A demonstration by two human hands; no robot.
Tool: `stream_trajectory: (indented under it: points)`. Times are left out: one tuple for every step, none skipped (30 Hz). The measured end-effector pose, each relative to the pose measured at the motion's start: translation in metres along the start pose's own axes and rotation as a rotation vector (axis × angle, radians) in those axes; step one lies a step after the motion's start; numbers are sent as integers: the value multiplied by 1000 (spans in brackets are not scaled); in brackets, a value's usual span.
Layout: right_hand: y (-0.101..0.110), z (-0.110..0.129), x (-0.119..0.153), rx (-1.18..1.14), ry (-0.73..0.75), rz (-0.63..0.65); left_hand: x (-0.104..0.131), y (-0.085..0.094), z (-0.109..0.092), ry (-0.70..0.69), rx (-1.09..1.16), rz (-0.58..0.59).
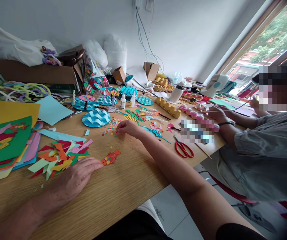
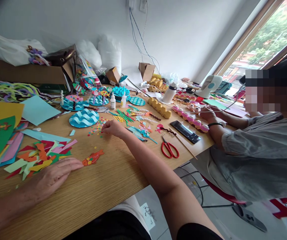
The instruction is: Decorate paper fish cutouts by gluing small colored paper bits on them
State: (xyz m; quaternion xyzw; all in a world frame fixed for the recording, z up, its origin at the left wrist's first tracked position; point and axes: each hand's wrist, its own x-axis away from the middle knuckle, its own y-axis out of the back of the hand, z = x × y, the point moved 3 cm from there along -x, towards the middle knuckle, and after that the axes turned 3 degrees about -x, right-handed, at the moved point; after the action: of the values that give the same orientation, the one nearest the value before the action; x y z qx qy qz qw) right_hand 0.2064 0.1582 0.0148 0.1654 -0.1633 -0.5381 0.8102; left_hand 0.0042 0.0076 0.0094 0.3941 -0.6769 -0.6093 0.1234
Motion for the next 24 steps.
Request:
stream_trajectory:
  points:
    - [1, 0, 0, 88, 15, -28, 0, 0, 0, 5, 2, 3]
    - [1, -1, -1, 166, 27, -49, 0, -1, 1, 8, 2, 6]
    - [1, -2, -2, 224, 37, -61, 1, -1, 1, 10, 1, 10]
    - [1, -3, -2, 256, 48, -63, 2, -2, 2, 10, 0, 18]
    - [0, -4, -3, 264, 63, -58, 3, -3, 3, 11, 0, 21]
    - [-1, -5, -3, 256, 77, -51, 4, -4, 4, 11, 1, 22]
    - [-2, -7, -4, 239, 86, -41, 5, -5, 5, 12, 2, 22]
    - [-2, -8, -4, 225, 85, -34, 5, -6, 6, 15, 4, 18]
    - [-2, -9, -4, 225, 81, -32, 5, -6, 6, 15, 8, 16]
    - [-2, -10, -3, 247, 78, -40, 5, -7, 6, 17, 13, 12]
    - [-1, -10, -2, 287, 77, -55, 5, -7, 6, 22, 15, 11]
    - [-1, -9, -1, 337, 81, -72, 5, -7, 6, 25, 18, 15]
    - [0, -8, 0, 382, 89, -88, 4, -7, 6, 30, 20, 13]
    - [0, -6, 2, 415, 97, -99, 4, -6, 6, 33, 20, 8]
    - [0, -5, 3, 432, 101, -101, 3, -6, 5, 35, 18, 4]
    - [0, -5, 3, 437, 98, -97, 3, -5, 4, 31, 16, 2]
    - [0, -4, 4, 435, 94, -95, 2, -4, 4, 23, 15, 5]
    - [0, -4, 4, 434, 91, -98, 2, -4, 3, 14, 13, 9]
    - [1, -4, 4, 435, 87, -105, 2, -3, 2, 7, 10, 14]
    - [1, -4, 5, 433, 82, -114, 2, -3, 2, 3, 6, 17]
    - [2, -4, 5, 420, 75, -123, 2, -2, 2, 3, 3, 13]
    - [3, -3, 6, 388, 67, -124, 2, -2, 2, 4, 1, 10]
    - [2, -2, 7, 330, 60, -110, 2, -2, 2, 5, -1, 6]
    - [2, -1, 9, 251, 52, -83, 2, -3, 2, 3, -1, 3]
